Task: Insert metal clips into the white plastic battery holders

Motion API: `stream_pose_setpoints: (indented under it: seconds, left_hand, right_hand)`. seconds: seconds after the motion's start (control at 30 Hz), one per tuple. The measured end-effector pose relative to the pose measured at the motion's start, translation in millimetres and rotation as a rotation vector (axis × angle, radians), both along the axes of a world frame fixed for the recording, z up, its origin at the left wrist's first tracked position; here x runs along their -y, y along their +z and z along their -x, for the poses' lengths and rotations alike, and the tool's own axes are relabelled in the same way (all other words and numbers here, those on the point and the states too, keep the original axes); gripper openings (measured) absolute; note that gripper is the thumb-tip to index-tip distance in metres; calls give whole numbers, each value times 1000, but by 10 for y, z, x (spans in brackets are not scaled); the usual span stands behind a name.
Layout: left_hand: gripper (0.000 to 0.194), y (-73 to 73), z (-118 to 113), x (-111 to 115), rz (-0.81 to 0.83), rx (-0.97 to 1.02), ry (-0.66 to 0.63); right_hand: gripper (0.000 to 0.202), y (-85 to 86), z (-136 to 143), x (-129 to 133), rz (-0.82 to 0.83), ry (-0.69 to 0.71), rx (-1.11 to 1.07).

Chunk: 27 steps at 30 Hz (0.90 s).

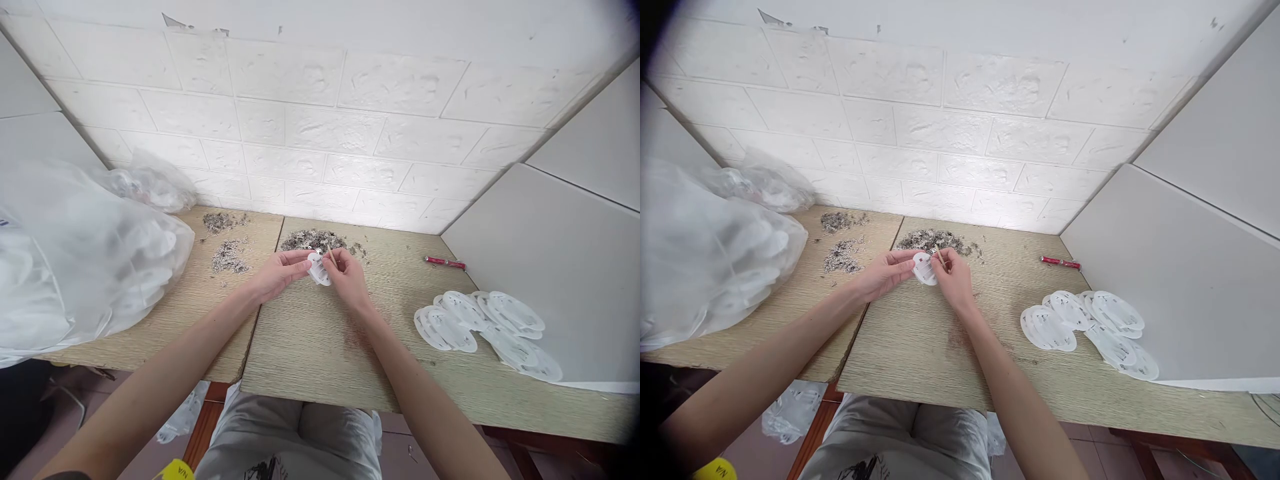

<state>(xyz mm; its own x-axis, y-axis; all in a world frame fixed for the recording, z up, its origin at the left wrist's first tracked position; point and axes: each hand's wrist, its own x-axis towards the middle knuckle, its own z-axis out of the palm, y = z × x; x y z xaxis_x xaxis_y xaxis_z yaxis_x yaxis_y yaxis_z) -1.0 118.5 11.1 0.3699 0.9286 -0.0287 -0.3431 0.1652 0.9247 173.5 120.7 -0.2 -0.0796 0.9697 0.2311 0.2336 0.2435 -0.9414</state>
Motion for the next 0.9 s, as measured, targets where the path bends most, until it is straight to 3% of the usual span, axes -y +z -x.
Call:
stream_pose_setpoints:
  seconds: [0.47,0.9]
  left_hand:
    - [45,6,-12,15,-39,-107,-26]
    - [40,-47,-33,25,-101,-128,-30]
  right_hand:
    - [18,104,-7,51,-35,-108,171]
    - [22,14,8,30,-146,-143,239]
